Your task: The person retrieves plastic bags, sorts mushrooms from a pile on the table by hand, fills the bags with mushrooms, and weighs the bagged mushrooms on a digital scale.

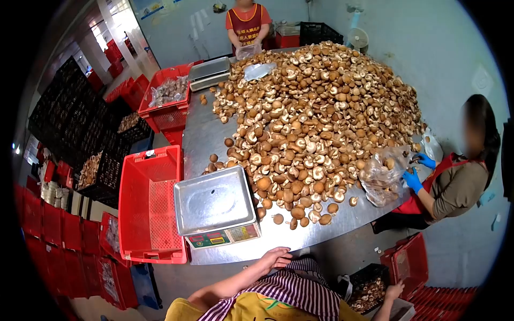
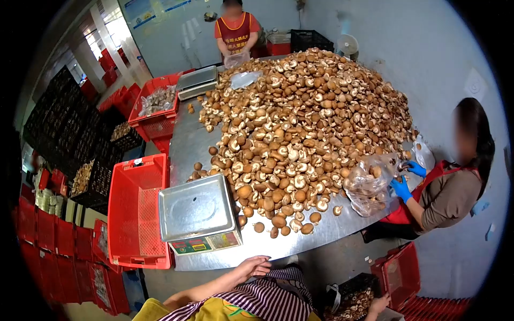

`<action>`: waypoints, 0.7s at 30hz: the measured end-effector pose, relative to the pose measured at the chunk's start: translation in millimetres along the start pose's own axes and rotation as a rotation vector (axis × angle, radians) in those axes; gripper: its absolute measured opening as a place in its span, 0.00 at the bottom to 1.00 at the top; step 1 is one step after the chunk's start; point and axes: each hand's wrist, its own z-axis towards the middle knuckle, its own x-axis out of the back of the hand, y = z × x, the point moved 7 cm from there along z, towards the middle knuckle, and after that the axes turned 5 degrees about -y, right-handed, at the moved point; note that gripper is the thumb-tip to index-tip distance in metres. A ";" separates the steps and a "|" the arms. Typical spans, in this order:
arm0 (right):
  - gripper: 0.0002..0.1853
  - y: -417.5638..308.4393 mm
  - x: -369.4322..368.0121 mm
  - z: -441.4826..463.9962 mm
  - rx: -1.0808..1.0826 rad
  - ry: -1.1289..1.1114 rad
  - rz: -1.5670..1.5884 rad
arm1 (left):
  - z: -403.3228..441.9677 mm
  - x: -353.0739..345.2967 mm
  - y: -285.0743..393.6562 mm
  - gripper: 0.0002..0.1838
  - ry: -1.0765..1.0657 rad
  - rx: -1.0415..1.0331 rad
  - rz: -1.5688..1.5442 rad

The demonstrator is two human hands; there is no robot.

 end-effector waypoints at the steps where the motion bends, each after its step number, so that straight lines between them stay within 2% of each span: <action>1: 0.27 11.4 -8.2 7.3 -0.025 0.003 0.058 | 3.4 -0.4 1.0 0.21 -0.010 -0.001 0.014; 2: 0.26 0.5 -6.2 1.3 -0.023 0.002 0.054 | 6.0 -1.8 1.6 0.21 -0.025 0.006 0.036; 3: 0.23 -7.5 -8.6 -8.2 -0.016 -0.026 0.411 | 8.4 -1.3 2.0 0.20 -0.018 0.008 0.026; 4: 0.19 -19.9 -36.6 4.7 0.091 -0.142 0.659 | 7.5 -4.2 4.5 0.20 -0.027 -0.005 0.014; 5: 0.16 -61.3 -1.1 -27.0 0.267 -0.019 0.505 | 9.1 -4.2 3.8 0.19 -0.030 -0.009 0.008; 6: 0.17 -83.7 -12.6 -21.3 0.434 -0.016 0.639 | 10.9 -3.1 3.4 0.19 -0.033 -0.014 0.002; 7: 0.17 -120.2 6.3 -33.3 0.440 0.081 0.603 | 14.0 1.3 -0.2 0.18 -0.045 -0.033 -0.022; 9: 0.22 -177.8 3.7 -9.2 0.548 0.086 0.742 | 11.6 1.8 0.0 0.18 -0.044 -0.019 -0.020; 12: 0.23 -283.1 83.5 -6.2 0.692 0.136 0.899 | 2.1 1.8 11.8 0.18 -0.019 -0.042 -0.018; 14: 0.24 -334.4 124.0 16.4 0.687 0.098 0.899 | -2.0 9.8 17.4 0.18 0.052 -0.079 -0.075; 16: 0.26 -389.4 163.3 66.9 0.766 0.336 0.831 | -7.0 15.3 25.9 0.17 0.117 -0.111 -0.098; 18: 0.31 -421.1 178.7 110.8 0.696 0.496 0.584 | -11.4 18.6 31.5 0.17 0.151 -0.159 -0.156; 21: 0.33 -465.6 180.9 201.8 0.709 0.583 0.500 | -8.5 20.6 33.9 0.17 0.195 -0.195 -0.185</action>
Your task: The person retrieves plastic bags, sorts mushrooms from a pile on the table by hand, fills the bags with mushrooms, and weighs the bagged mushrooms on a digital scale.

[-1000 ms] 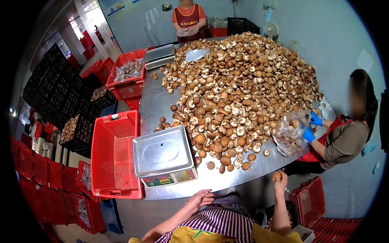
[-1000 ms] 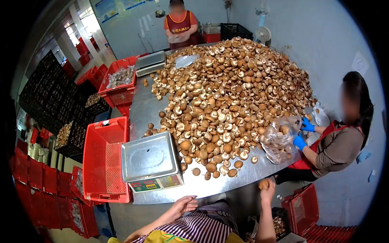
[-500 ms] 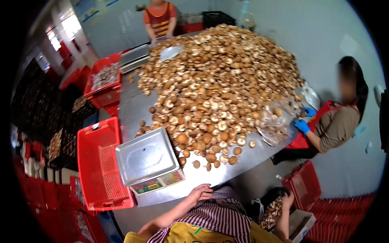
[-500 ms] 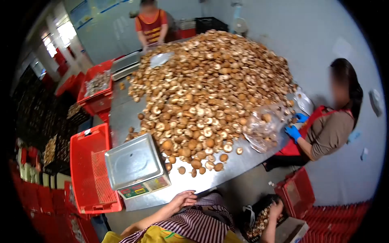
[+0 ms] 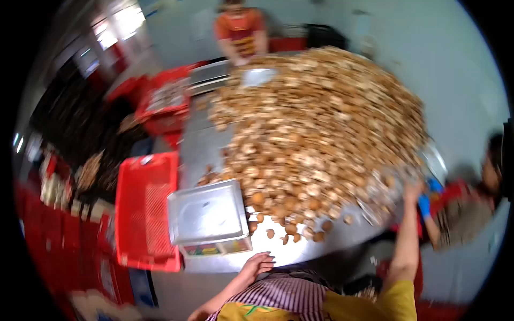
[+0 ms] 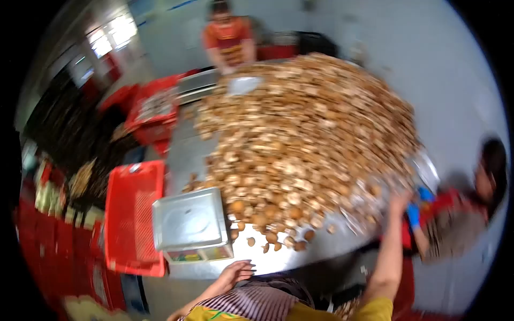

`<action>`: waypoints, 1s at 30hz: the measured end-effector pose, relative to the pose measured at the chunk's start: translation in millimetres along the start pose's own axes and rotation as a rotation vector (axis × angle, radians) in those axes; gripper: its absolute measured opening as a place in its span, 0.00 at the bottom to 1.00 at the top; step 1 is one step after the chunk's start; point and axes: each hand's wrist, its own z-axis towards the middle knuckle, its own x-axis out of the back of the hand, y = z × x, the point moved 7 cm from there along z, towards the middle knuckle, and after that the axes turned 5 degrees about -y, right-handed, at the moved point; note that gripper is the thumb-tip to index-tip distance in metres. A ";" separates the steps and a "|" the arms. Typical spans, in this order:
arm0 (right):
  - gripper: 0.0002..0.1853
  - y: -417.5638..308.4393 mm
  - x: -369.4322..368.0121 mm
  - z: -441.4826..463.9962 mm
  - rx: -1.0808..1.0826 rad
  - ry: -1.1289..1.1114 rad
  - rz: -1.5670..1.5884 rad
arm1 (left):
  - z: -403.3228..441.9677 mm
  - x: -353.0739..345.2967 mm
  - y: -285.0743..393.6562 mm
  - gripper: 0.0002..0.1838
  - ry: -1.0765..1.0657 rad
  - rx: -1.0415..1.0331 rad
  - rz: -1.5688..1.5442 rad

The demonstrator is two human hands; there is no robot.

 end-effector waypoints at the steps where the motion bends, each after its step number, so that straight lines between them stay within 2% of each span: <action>1: 0.35 15.7 -26.9 23.7 0.013 -0.127 0.112 | -0.2 -3.7 5.3 0.17 0.026 -0.014 0.000; 3: 0.38 45.3 -78.9 67.5 -0.006 -0.383 0.335 | 6.5 -6.9 5.6 0.18 0.068 -0.023 -0.013; 5: 0.32 62.0 -107.1 79.3 0.201 0.108 -0.232 | 13.4 -11.0 5.2 0.18 0.060 -0.084 -0.025; 6: 0.29 51.7 -106.9 80.8 0.104 -0.208 -0.067 | 16.7 -12.4 4.8 0.17 0.057 -0.112 -0.022; 7: 0.25 29.5 -102.3 76.0 0.079 -0.409 0.130 | 20.0 -10.9 1.3 0.17 0.083 -0.131 -0.052; 8: 0.21 6.1 -98.0 69.1 0.027 -0.493 0.406 | 22.3 -12.9 -2.2 0.17 0.076 -0.149 -0.057; 9: 0.21 -29.0 -74.9 57.4 0.047 -0.503 0.404 | 24.4 -15.7 -5.5 0.17 0.060 -0.163 -0.059; 11: 0.14 -115.3 -26.7 14.1 -0.277 -0.761 1.147 | 19.2 -25.5 -2.4 0.18 0.051 -0.165 -0.093; 12: 0.14 -157.2 7.3 -0.9 -0.266 -0.764 1.142 | 14.1 -33.8 5.1 0.18 0.022 -0.157 -0.059; 13: 0.12 -204.1 45.1 -16.0 -0.150 -0.783 1.152 | 11.7 -39.4 7.3 0.18 -0.009 -0.146 -0.023; 15: 0.07 -283.1 103.2 -54.2 0.071 -0.802 1.101 | 33.2 -39.8 3.8 0.18 -0.184 -0.284 -0.102; 16: 0.10 -322.3 132.2 -81.5 0.037 -0.989 1.141 | 24.2 -47.1 18.3 0.18 -0.140 -0.292 -0.020; 17: 0.12 -353.6 151.2 -100.4 0.166 -1.056 1.213 | 6.1 -56.3 44.2 0.18 -0.096 -0.300 0.062; 19: 0.15 -416.5 197.0 -140.6 0.200 -1.099 1.329 | -10.1 -58.7 73.0 0.18 -0.114 -0.321 0.131; 21: 0.19 -457.4 217.6 -162.1 0.243 -1.111 1.499 | -24.9 -44.6 97.3 0.18 -0.029 -0.434 0.198; 22: 0.22 -474.6 224.3 -171.1 0.295 -1.138 1.563 | -27.3 -27.0 108.5 0.19 -0.010 -0.570 0.211; 23: 0.22 -491.6 226.9 -181.7 0.299 -1.141 1.563 | -50.0 -15.0 130.1 0.21 0.136 -0.713 0.225; 24: 0.22 -507.8 228.5 -193.8 0.224 -1.129 1.662 | -70.4 2.1 148.8 0.25 0.270 -0.719 0.388; 26: 0.21 -534.1 221.4 -220.6 0.056 -1.129 1.765 | -105.3 37.8 176.1 0.32 0.419 -0.808 0.230; 28: 0.17 -556.2 198.6 -250.9 -0.085 -1.193 1.788 | -142.2 67.8 204.0 0.31 0.464 -0.975 0.216; 29: 0.16 -568.1 181.3 -268.7 -0.023 -1.326 1.840 | -152.4 85.8 210.6 0.30 0.471 -1.037 0.226; 30: 0.15 -573.9 166.0 -287.8 -0.059 -1.348 1.795 | -161.5 101.9 214.9 0.29 0.504 -1.041 0.261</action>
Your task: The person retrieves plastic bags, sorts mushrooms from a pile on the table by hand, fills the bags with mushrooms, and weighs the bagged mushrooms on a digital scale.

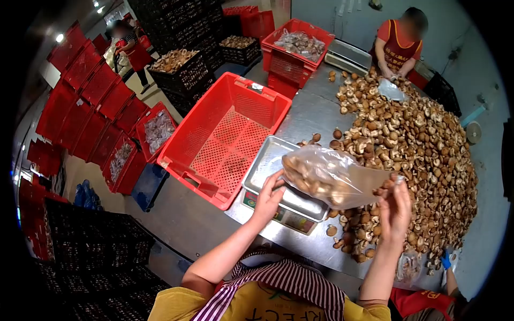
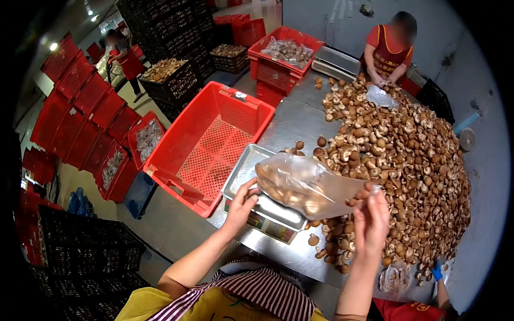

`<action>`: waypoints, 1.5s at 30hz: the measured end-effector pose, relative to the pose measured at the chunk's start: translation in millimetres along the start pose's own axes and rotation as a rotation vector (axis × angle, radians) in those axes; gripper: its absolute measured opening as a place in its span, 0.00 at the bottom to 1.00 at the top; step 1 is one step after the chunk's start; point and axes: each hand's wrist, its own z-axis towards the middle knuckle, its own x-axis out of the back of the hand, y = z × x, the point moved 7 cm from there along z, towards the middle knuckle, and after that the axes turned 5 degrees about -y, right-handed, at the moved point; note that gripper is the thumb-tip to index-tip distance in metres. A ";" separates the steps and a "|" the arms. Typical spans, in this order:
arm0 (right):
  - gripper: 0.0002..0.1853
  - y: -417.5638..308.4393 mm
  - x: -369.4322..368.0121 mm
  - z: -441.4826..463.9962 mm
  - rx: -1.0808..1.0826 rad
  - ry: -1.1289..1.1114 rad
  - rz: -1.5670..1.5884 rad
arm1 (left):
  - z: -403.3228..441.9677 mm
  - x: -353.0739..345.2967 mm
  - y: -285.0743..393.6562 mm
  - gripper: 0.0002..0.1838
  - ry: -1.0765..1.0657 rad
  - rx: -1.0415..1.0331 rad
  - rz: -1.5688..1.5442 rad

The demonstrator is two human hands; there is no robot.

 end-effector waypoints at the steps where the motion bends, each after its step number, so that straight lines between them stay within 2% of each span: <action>1: 0.13 24.0 -2.2 3.0 -0.046 0.022 -0.013 | 3.0 16.4 -0.1 0.29 0.013 -0.011 0.042; 3: 0.12 72.2 -9.0 7.3 -0.118 -0.034 -0.040 | 7.9 49.4 -21.5 0.23 0.009 -0.070 0.176; 5: 0.11 108.7 -5.2 4.5 -0.172 -0.004 -0.106 | 1.0 73.2 -47.0 0.20 0.012 0.073 0.148; 7: 0.14 137.5 -0.2 -13.4 -0.315 0.010 -0.161 | -3.8 95.2 -59.6 0.16 0.030 0.070 0.099; 11: 0.18 139.4 16.0 -39.0 -0.226 0.073 -0.202 | 4.1 131.8 -30.5 0.12 0.107 0.040 0.105; 13: 0.15 132.7 25.7 -49.7 -0.211 0.125 -0.168 | 13.8 134.4 -5.7 0.12 0.049 0.083 0.125; 15: 0.13 123.8 30.9 -59.8 -0.185 0.168 -0.226 | 23.4 120.0 23.6 0.12 -0.016 0.039 0.079; 16: 0.12 120.8 30.1 -64.4 -0.168 0.184 -0.234 | 29.2 114.1 30.4 0.12 -0.064 -0.047 0.175; 17: 0.12 119.7 30.3 -68.2 -0.173 0.204 -0.258 | 32.1 106.1 36.0 0.12 -0.121 0.012 0.189; 18: 0.12 121.0 34.1 -69.7 -0.158 0.202 -0.278 | 35.2 94.6 53.5 0.11 -0.154 -0.072 0.286; 19: 0.12 122.8 35.7 -70.8 -0.142 0.200 -0.299 | 35.8 80.6 72.6 0.10 -0.192 -0.124 0.234; 20: 0.13 116.4 25.5 -72.3 -0.151 0.251 -0.427 | 42.4 71.4 72.7 0.10 -0.248 -0.170 0.345; 21: 0.13 116.5 14.1 -71.1 -0.157 0.245 -0.428 | 44.9 61.0 82.2 0.10 -0.289 -0.202 0.350; 23: 0.14 110.5 -7.0 -65.8 -0.092 0.223 -0.707 | 58.7 45.1 79.7 0.11 -0.356 -0.291 0.449; 24: 0.17 114.1 -15.9 -59.7 0.006 0.180 -0.775 | 66.7 39.6 78.2 0.11 -0.356 -0.290 0.447; 26: 0.23 117.2 -48.4 -51.4 -0.011 0.104 -1.009 | 74.9 17.6 71.3 0.14 -0.475 -0.241 0.651; 27: 0.25 117.0 -69.3 -47.6 -0.039 0.097 -1.141 | 75.8 7.6 63.7 0.14 -0.477 -0.243 0.648; 29: 0.27 127.0 -92.1 -32.9 0.143 0.039 -1.571 | 65.2 -20.6 51.6 0.18 -0.576 -0.439 0.874; 31: 0.24 139.1 -99.8 -17.8 0.142 0.019 -1.665 | 57.6 -34.8 33.6 0.21 -0.695 -0.226 1.029; 33: 0.19 159.2 -95.8 -1.7 0.173 -0.044 -1.736 | 62.3 -45.0 -1.9 0.24 -0.730 -0.283 1.117; 34: 0.13 170.7 -77.0 11.4 0.255 -0.062 -1.623 | 66.7 -47.0 -16.0 0.21 -0.711 -0.321 1.184; 35: 0.13 165.0 -81.6 19.8 0.260 -0.054 -1.625 | 72.0 -47.8 -25.3 0.18 -0.691 -0.363 1.252; 36: 0.10 165.1 -70.4 31.9 0.015 -0.020 -1.150 | 79.8 -47.3 -43.1 0.15 -0.768 -0.278 1.331; 37: 0.07 168.0 -63.3 35.9 -0.202 0.012 -0.666 | 81.0 -46.8 -28.1 0.15 -0.775 -0.294 1.329; 38: 0.06 153.4 -68.0 37.8 -0.167 -0.039 -0.495 | 84.0 -34.4 0.1 0.11 -0.682 -0.218 1.250; 39: 0.06 130.3 -75.5 32.9 -0.078 -0.002 -0.456 | 88.6 -20.0 19.0 0.08 -0.594 -0.143 1.169; 41: 0.06 93.8 -87.5 19.1 0.037 0.003 -0.487 | 93.4 12.1 61.2 0.06 -0.241 -0.424 0.750; 43: 0.05 88.3 -78.9 4.2 0.095 0.014 -0.474 | 90.7 46.4 96.8 0.06 -0.188 -0.350 0.446; 45: 0.06 98.9 -63.6 -6.7 0.055 0.033 -0.524 | 90.8 68.0 81.8 0.06 -0.202 -0.317 0.167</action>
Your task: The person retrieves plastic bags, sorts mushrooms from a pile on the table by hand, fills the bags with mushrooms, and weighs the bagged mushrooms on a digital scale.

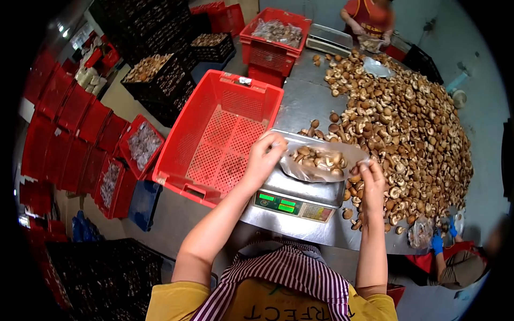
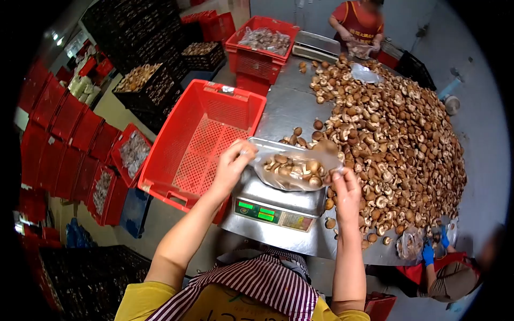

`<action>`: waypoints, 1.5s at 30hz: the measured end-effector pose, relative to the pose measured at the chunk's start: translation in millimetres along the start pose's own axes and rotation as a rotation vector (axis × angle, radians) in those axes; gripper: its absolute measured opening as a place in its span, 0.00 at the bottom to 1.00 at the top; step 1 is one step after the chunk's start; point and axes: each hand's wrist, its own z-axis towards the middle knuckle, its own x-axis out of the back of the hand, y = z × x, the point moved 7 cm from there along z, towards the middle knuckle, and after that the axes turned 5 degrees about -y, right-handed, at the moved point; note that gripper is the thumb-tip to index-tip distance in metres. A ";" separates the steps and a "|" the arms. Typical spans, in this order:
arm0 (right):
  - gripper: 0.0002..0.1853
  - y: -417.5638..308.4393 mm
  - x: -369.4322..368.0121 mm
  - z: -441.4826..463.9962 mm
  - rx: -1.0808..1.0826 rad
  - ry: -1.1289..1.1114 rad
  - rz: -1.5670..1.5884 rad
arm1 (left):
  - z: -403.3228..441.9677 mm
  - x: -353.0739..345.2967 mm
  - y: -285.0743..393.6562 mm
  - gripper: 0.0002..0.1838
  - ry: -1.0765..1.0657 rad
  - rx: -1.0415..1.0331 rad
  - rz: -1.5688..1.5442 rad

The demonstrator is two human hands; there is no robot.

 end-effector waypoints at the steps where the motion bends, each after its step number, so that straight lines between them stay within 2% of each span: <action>1: 0.06 15.7 7.3 -2.4 -0.076 0.043 -0.017 | -8.3 0.7 -9.5 0.06 -0.013 0.032 -0.029; 4: 0.08 37.9 15.6 -13.1 -0.195 0.017 0.024 | -26.7 -10.9 -33.4 0.05 -0.066 0.207 -0.231; 6: 0.09 33.0 17.9 -21.4 -0.215 0.042 0.072 | -29.6 -14.0 -25.3 0.04 -0.054 0.174 -0.222; 9: 0.09 32.0 18.6 -28.4 -0.167 0.014 0.027 | -33.1 -2.7 0.4 0.03 0.078 0.031 0.193; 12: 0.09 46.5 20.9 -45.5 -0.199 0.025 -0.029 | -52.2 4.4 -8.0 0.05 0.067 0.063 0.361; 14: 0.08 47.9 16.5 -54.9 -0.191 0.032 0.010 | -68.6 7.4 -33.4 0.05 0.025 0.110 0.275; 16: 0.07 45.9 11.7 -60.4 -0.152 0.036 0.082 | -84.3 9.2 -56.1 0.05 0.072 0.346 -0.014; 21: 0.08 51.6 10.8 -74.9 -0.152 0.034 0.031 | -87.8 8.5 -50.3 0.05 0.150 0.354 -0.121; 22: 0.08 50.1 9.6 -73.9 -0.148 0.033 0.031 | -83.2 4.5 -48.4 0.05 0.155 0.384 -0.227; 24: 0.08 53.9 7.4 -72.2 -0.279 0.038 0.016 | -66.4 -1.9 -45.4 0.05 0.148 0.401 -0.335; 26: 0.08 53.4 3.2 -58.2 -0.275 0.028 0.021 | -47.2 -19.2 -45.9 0.06 0.069 0.449 -0.655; 28: 0.09 37.7 -5.1 -45.9 -0.253 0.057 0.074 | -27.4 -34.1 -23.0 0.07 0.021 0.410 -0.780; 30: 0.09 9.8 -9.7 -37.3 -0.175 0.050 0.062 | -20.1 -41.7 -8.5 0.08 -0.003 0.351 -0.760; 32: 0.12 32.8 -10.9 -25.1 -0.123 -0.014 0.079 | -18.6 -50.9 2.8 0.10 -0.044 0.353 -0.717; 34: 0.16 29.5 -19.5 -20.5 -0.079 -0.034 -0.201 | -20.6 -53.1 -14.9 0.11 -0.074 0.364 -0.601; 36: 0.19 53.4 -38.3 -21.0 -0.129 -0.182 0.098 | -23.3 -58.6 -21.7 0.10 -0.117 0.373 -0.560; 37: 0.18 40.3 -44.2 -20.0 0.036 -0.202 -0.020 | -23.6 -64.9 -21.1 0.10 -0.162 0.394 -0.554; 40: 0.17 49.6 -61.7 -10.7 -0.131 -0.307 0.202 | -27.7 -89.8 -15.9 0.10 -0.334 0.446 -0.452; 42: 0.16 61.8 -67.6 4.5 0.044 -0.342 0.026 | -33.1 -110.7 -10.7 0.10 -0.481 0.418 -0.433; 43: 0.16 67.9 -72.2 9.0 -0.056 -0.382 0.113 | -35.7 -116.4 -6.7 0.10 -0.518 0.433 -0.462; 44: 0.16 66.8 -70.3 12.7 -0.046 -0.387 0.112 | -36.9 -116.0 -11.1 0.11 -0.554 0.444 -0.469; 45: 0.15 65.4 -63.8 15.3 -0.022 -0.368 -0.022 | -33.8 -110.9 -19.1 0.12 -0.516 0.399 -0.465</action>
